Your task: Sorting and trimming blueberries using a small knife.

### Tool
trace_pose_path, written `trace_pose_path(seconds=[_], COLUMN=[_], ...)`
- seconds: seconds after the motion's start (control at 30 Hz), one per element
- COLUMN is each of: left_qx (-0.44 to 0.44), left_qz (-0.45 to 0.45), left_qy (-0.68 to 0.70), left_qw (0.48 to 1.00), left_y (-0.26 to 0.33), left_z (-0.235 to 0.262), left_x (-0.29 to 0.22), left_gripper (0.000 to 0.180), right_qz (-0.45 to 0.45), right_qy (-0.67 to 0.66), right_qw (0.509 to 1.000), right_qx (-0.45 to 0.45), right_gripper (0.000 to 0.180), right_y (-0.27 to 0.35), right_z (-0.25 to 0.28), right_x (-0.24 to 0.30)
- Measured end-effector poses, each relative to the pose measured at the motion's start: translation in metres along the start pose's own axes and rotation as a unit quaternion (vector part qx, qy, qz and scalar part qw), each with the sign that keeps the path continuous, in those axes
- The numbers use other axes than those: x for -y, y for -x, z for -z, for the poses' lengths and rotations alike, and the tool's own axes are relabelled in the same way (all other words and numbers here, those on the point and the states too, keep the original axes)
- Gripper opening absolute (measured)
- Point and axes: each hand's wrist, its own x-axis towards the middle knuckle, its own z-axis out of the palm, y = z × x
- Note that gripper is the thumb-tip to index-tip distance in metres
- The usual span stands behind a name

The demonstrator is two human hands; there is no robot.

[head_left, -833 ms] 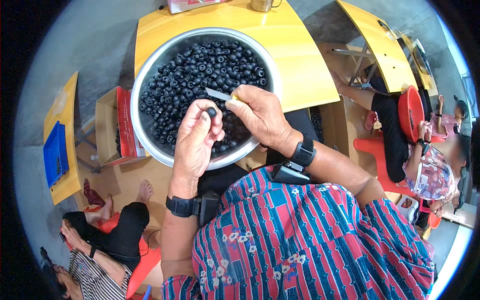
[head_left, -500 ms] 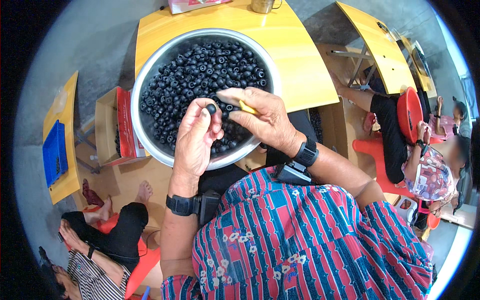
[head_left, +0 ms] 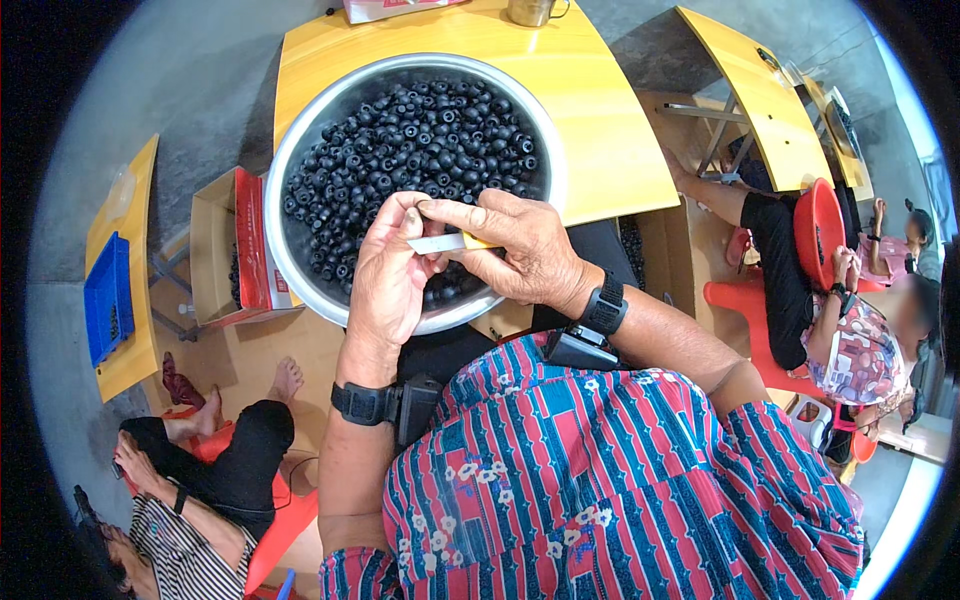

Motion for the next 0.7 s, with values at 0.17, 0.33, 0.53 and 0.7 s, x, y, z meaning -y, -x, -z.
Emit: trace_pose_path(seconds=[0.17,0.33,0.53,0.7], left_qx=[-0.009,0.007,-0.012,-0.050], left_qz=[0.002,-0.001,-0.022,-0.024], left_qy=[-0.013,-0.004,0.065,0.059], left_qw=[1.000,1.000,0.998,0.997], left_y=[-0.002,0.001,0.000,-0.002], left_z=[0.000,0.002,-0.004,0.008], left_x=[0.001,0.000,-0.009,-0.012], left_gripper=[0.026,0.022,0.024,0.026], right_qz=[-0.002,-0.053,-0.197,-0.189], right_qy=[0.006,-0.033,-0.201,-0.220], right_qw=[1.000,0.998,0.955,0.949], right_qx=[-0.009,-0.005,-0.091,-0.121], right_gripper=[0.046,0.039,0.036,0.035], right_y=[0.000,-0.004,-0.005,-0.006], right_z=[0.000,0.000,0.011,0.011], right_x=[0.001,0.003,-0.003,-0.005])
